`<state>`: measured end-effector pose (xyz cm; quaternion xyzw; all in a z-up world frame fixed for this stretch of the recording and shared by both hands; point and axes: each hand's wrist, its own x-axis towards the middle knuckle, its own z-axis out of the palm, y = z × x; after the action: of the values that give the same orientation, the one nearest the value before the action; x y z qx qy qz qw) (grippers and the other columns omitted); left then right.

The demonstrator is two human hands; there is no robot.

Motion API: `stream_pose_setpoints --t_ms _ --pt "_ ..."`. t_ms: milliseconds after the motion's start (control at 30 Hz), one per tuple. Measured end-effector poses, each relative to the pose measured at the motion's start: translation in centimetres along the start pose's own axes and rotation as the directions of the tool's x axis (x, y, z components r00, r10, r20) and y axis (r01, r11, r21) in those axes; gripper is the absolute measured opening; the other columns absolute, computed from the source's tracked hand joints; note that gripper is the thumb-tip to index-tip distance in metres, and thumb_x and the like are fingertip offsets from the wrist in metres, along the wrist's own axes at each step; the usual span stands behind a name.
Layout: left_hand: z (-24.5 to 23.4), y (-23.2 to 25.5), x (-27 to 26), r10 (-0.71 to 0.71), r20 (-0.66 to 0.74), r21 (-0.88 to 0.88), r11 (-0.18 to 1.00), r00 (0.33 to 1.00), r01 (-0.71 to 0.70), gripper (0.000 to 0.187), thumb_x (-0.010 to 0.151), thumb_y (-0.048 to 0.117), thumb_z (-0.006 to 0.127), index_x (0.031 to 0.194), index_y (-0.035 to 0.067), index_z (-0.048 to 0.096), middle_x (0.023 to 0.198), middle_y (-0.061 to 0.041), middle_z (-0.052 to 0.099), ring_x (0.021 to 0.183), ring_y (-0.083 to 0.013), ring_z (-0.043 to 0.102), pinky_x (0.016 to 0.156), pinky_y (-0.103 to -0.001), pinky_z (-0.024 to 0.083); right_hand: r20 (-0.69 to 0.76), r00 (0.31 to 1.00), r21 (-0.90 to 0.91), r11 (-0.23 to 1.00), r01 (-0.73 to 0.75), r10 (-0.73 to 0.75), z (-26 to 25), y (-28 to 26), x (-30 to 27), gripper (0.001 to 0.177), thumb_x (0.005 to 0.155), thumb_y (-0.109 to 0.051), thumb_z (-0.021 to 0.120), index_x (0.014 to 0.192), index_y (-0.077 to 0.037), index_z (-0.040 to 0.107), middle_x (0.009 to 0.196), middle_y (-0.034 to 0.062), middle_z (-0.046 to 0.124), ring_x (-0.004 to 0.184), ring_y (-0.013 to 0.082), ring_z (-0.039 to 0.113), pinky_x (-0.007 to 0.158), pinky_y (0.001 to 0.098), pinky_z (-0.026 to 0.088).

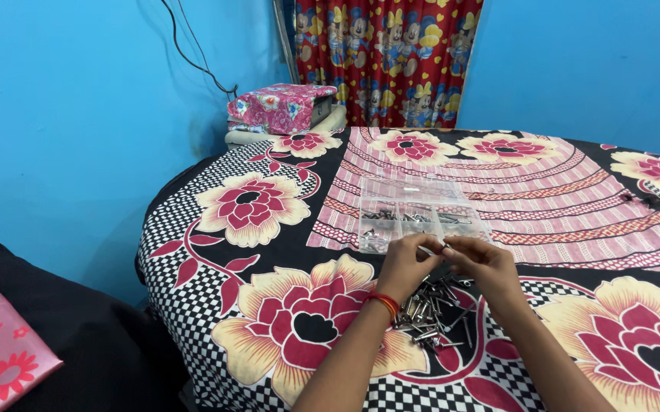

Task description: The person assembles small metal components by hand on a floral-patterned bedsheet. They pick up individual pieces from a pile, fit them together, and place the assembled units into a clear plastic organizer box.

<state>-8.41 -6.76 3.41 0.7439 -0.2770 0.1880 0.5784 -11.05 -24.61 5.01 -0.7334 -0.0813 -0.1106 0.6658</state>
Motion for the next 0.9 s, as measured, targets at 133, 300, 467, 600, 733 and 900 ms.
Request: stream_pose_setpoints --t_ms 133,300,467,600,733,900 --pt "0.2 -0.4 0.1 0.010 -0.005 0.028 1.000 1.000 -0.009 0.019 0.086 0.012 0.078 0.101 0.003 0.075 0.096 -0.009 0.078 0.084 -0.0196 0.078 0.075 -0.030 0.062 0.007 1.000 -0.025 1.000 -0.005 0.005 0.2 -0.2 -0.4 0.032 0.085 -0.009 0.077 0.115 0.001 0.075 0.098 0.0091 0.077 0.087 0.0128 0.071 0.078 0.0271 0.056" --pt "0.4 -0.6 0.0 0.037 0.006 0.050 0.998 0.999 -0.037 0.022 0.085 0.011 0.076 0.106 0.003 0.075 0.100 -0.010 0.078 0.087 -0.0198 0.078 0.077 -0.030 0.062 -0.001 1.000 -0.073 0.997 0.014 -0.014 0.2 -0.1 -0.2 0.029 0.081 -0.007 0.082 0.108 0.000 0.076 0.085 0.0046 0.069 0.079 0.0110 0.064 0.071 0.0260 0.051" --pt "0.6 -0.3 -0.2 0.079 0.000 0.031 0.996 0.997 -0.079 0.022 0.085 0.009 0.075 0.106 0.002 0.074 0.100 -0.011 0.078 0.089 -0.0207 0.078 0.079 -0.030 0.062 0.001 1.000 -0.024 1.000 0.011 -0.011 0.2 -0.1 -0.2 0.026 0.081 -0.007 0.082 0.104 0.001 0.073 0.084 0.0031 0.069 0.078 0.0093 0.064 0.072 0.0248 0.051" --pt "0.1 0.5 -0.5 0.132 -0.012 0.092 0.987 0.991 -0.131 0.018 0.091 0.010 0.075 0.106 0.000 0.076 0.099 -0.013 0.078 0.089 -0.0213 0.076 0.077 -0.031 0.059 -0.032 0.999 0.000 1.000 -0.020 0.020 0.2 -0.4 -0.3 0.028 0.086 -0.013 0.079 0.109 -0.001 0.070 0.090 0.0066 0.074 0.080 0.0114 0.066 0.072 0.0266 0.052" --pt "0.0 0.9 -0.3 -0.041 0.047 -0.105 0.993 0.998 0.046 0.019 0.097 0.013 0.067 0.110 0.000 0.074 0.095 -0.011 0.078 0.083 -0.0152 0.077 0.072 -0.027 0.062 -0.036 0.997 0.049 0.997 -0.068 0.069 0.1 -0.8 -0.5 0.028 0.090 -0.018 0.074 0.114 -0.002 0.072 0.097 0.0061 0.075 0.084 0.0115 0.069 0.075 0.0269 0.055" --pt "0.2 0.0 0.1 -0.033 -0.006 -0.124 0.992 0.999 0.032 0.021 0.099 0.014 0.066 0.110 -0.002 0.073 0.095 -0.009 0.077 0.080 -0.0132 0.075 0.071 -0.027 0.062 0.011 0.993 0.052 0.991 -0.120 0.120 0.1 -0.8 -0.6 0.034 0.094 -0.019 0.070 0.123 -0.001 0.073 0.100 0.0044 0.075 0.087 0.0096 0.068 0.080 0.0263 0.056"
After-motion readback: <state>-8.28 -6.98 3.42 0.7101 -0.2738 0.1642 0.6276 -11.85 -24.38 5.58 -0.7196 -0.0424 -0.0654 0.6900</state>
